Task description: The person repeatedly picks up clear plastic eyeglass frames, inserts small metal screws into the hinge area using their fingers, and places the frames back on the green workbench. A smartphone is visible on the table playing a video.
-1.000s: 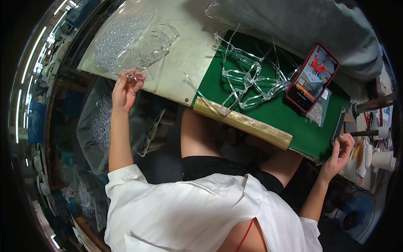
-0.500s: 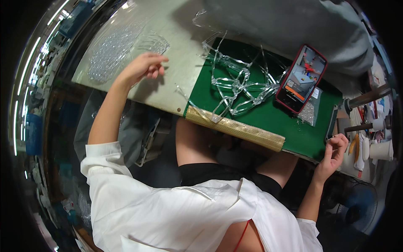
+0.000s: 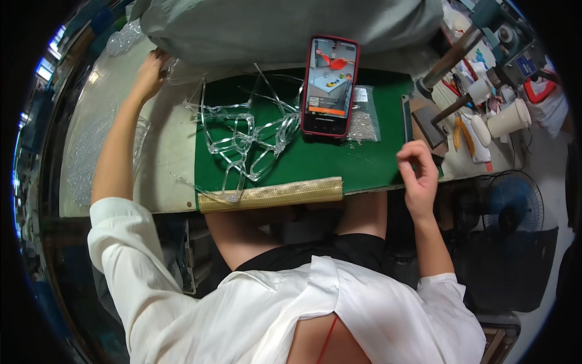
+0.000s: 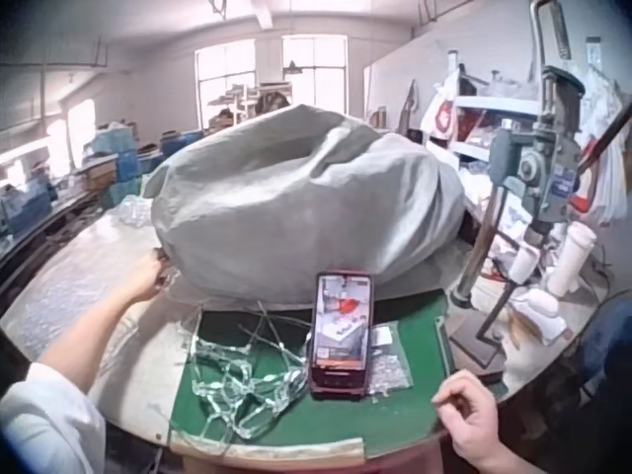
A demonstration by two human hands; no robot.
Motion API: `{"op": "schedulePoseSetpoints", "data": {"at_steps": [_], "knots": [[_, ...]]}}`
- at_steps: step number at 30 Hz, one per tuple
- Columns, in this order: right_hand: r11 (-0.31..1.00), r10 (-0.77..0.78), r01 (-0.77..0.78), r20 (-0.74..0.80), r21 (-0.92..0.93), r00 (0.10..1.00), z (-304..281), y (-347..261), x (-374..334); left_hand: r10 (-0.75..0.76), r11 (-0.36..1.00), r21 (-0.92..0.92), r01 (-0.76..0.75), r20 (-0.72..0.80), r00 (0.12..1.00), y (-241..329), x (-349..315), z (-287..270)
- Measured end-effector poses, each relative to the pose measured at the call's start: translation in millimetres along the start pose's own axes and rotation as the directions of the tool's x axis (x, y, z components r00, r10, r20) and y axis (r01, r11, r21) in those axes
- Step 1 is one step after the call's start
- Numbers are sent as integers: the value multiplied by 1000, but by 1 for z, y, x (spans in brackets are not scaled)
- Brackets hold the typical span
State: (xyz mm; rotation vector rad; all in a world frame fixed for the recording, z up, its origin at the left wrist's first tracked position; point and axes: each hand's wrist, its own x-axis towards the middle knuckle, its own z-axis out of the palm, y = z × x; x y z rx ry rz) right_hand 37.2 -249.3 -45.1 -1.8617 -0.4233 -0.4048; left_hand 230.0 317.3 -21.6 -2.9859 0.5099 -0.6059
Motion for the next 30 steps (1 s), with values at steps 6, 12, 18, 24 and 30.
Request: {"op": "schedulePoseSetpoints", "data": {"at_steps": [6,12,18,24,30], "knots": [[997,-51,56,111,-50,993,21,-14,17,-61,905,-425,33,-53,997,-23,-8,-13],[964,-140,190,252,-185,958,28,-18,23,-253,770,-571,284,135,958,-67,-37,-103],[855,-199,323,318,-406,927,20,-10,29,-271,931,-292,217,-157,950,-54,-71,-153],[782,-93,301,375,-546,922,10,7,7,-509,394,-833,389,154,847,37,-130,-189],[777,-72,315,420,-544,904,17,7,5,-460,-412,-907,-87,125,879,210,-124,-175]]}}
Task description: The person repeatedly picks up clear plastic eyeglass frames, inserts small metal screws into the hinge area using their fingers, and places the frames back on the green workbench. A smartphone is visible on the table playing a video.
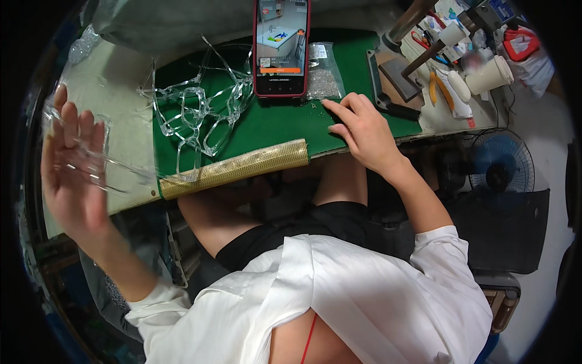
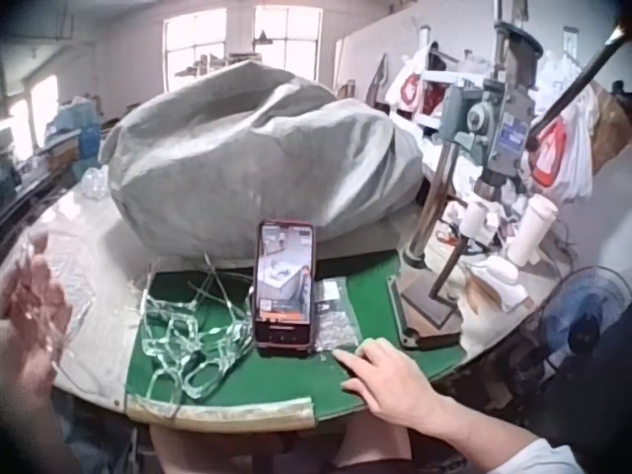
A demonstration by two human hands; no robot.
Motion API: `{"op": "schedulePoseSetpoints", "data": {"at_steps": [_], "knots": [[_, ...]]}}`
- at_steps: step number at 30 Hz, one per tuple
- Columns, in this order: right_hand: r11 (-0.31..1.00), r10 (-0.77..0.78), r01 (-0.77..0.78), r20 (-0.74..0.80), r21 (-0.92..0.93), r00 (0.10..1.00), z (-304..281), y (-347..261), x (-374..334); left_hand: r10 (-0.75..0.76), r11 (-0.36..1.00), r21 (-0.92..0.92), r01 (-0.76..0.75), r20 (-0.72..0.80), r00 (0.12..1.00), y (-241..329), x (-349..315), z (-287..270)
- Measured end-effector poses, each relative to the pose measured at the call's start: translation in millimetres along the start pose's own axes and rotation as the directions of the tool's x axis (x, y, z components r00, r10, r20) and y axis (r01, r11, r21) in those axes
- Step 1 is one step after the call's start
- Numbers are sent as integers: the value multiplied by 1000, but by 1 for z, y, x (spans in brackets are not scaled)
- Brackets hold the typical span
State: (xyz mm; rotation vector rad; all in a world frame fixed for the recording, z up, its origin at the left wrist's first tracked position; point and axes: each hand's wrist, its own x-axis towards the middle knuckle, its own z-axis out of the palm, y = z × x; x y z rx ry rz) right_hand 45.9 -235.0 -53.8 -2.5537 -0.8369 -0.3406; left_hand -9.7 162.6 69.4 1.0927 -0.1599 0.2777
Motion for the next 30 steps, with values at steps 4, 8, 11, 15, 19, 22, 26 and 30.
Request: {"op": "schedulePoseSetpoints", "data": {"at_steps": [4,8,11,15,19,22,26,30], "knots": [[998,-62,60,78,29,995,-4,-3,2,37,968,-251,2,153,988,-37,-21,38],[989,-140,141,52,-33,989,-12,6,-8,19,996,-92,8,288,958,-62,-29,81],[987,-158,159,16,-33,987,-11,11,-13,-32,952,302,-43,240,970,-75,-44,113],[992,-80,79,6,100,997,-14,14,-11,40,250,724,-643,656,753,-105,-37,106],[903,156,-154,28,401,987,-15,19,-8,27,-115,788,-604,611,791,-137,-29,84],[888,192,-202,65,413,979,-13,23,-3,23,-226,810,-541,559,829,-144,-21,67],[904,174,-197,95,379,980,-10,21,1,53,-173,844,-508,523,851,-142,-20,69],[922,120,-157,125,354,985,-11,20,8,152,42,829,-558,547,823,-135,-30,82]]}}
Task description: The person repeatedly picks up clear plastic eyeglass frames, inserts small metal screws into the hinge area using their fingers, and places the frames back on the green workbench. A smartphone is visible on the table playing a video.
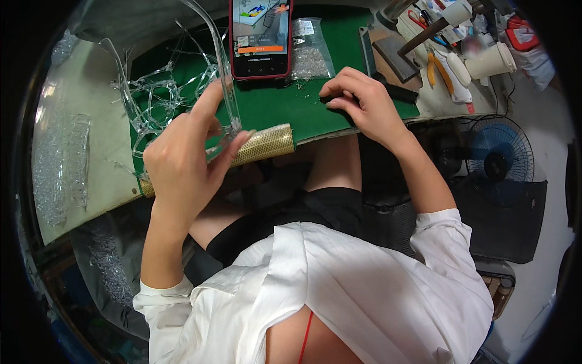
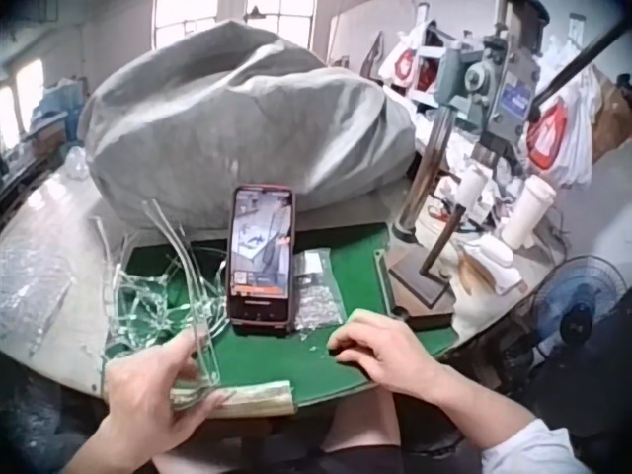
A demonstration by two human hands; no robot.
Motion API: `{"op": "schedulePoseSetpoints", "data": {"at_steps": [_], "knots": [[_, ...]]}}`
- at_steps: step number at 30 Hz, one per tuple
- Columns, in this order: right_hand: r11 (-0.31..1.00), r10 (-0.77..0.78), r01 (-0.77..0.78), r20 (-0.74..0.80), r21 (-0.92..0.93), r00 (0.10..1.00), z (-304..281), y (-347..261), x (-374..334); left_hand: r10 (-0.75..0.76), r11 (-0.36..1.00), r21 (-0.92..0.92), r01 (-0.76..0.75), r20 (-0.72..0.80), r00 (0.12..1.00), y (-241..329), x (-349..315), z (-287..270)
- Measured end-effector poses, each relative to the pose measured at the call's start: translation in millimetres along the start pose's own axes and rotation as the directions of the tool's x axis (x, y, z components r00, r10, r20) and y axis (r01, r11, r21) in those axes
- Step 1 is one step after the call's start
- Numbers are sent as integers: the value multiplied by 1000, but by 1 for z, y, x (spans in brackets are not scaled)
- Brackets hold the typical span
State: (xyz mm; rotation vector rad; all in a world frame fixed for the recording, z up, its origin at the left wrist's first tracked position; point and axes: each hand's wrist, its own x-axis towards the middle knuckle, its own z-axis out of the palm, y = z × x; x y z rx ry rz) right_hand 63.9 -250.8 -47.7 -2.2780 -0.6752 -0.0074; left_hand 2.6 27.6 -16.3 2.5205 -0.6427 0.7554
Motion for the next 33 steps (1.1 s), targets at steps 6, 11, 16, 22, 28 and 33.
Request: {"op": "schedulePoseSetpoints", "data": {"at_steps": [6,11,16,22,28,33], "knots": [[989,-138,141,76,-46,988,-1,5,9,70,962,-257,-89,-85,994,3,-2,-4],[997,-73,74,54,-19,996,-2,6,5,77,953,-287,-99,-89,993,2,-5,-5],[996,-90,90,98,0,991,-3,6,9,79,958,-272,-88,-46,996,4,-5,-9],[981,-181,167,164,100,970,-2,19,22,85,947,-307,-94,-43,996,6,-3,-10],[965,-255,236,200,113,946,-1,25,27,99,941,-320,-112,-57,993,6,-4,-10],[937,-321,342,199,-76,926,-1,23,25,58,927,-366,-83,-79,995,9,-5,-10]]}}
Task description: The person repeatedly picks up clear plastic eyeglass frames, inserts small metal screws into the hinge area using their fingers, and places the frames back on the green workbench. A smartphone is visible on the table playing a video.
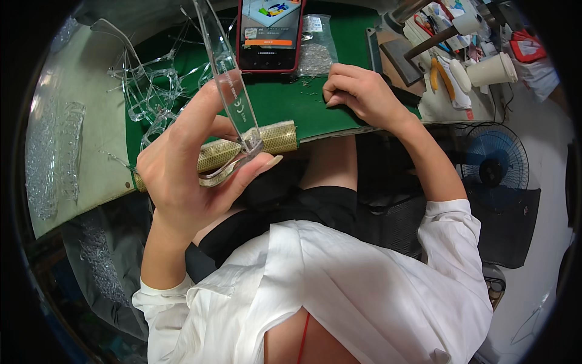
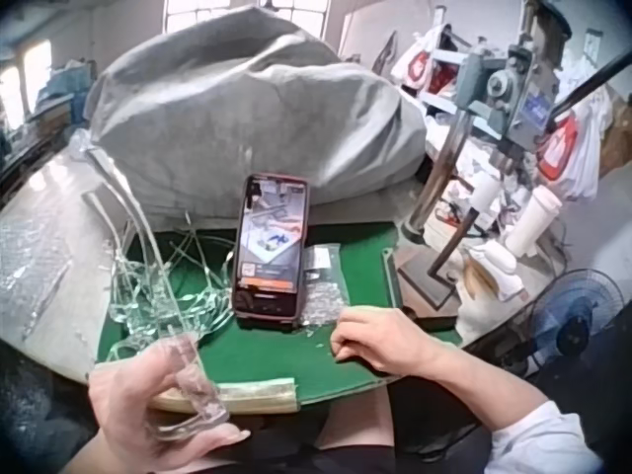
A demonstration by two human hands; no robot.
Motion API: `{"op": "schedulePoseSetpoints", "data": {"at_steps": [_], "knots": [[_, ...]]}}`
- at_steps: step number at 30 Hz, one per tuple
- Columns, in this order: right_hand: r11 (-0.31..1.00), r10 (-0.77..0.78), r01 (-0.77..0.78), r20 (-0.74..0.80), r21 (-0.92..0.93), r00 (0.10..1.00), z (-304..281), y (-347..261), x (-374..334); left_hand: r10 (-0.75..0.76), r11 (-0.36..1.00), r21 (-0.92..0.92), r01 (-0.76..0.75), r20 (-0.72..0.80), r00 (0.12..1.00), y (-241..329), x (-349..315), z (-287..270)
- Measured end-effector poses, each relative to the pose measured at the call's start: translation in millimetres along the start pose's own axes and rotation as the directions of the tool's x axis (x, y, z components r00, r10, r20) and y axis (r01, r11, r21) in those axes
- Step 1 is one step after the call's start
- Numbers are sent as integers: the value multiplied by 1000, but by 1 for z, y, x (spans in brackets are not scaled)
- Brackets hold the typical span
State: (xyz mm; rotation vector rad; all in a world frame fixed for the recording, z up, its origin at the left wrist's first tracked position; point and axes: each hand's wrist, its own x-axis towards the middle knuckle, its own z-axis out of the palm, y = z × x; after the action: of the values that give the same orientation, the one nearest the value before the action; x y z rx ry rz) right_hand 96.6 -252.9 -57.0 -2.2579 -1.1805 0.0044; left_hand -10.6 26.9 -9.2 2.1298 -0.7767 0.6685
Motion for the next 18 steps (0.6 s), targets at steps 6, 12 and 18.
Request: {"op": "schedulePoseSetpoints", "data": {"at_steps": [6,12,18], "knots": [[991,0,1,5,-134,1000,-2,-5,-6,51,993,-106,-53,-14,999,6,10,-2],[887,242,-74,-324,456,915,-37,-38,-14,-47,783,-614,97,97,994,37,44,28],[972,-187,227,-384,61,904,-77,-95,-19,-187,617,-704,352,302,935,49,53,72]]}}
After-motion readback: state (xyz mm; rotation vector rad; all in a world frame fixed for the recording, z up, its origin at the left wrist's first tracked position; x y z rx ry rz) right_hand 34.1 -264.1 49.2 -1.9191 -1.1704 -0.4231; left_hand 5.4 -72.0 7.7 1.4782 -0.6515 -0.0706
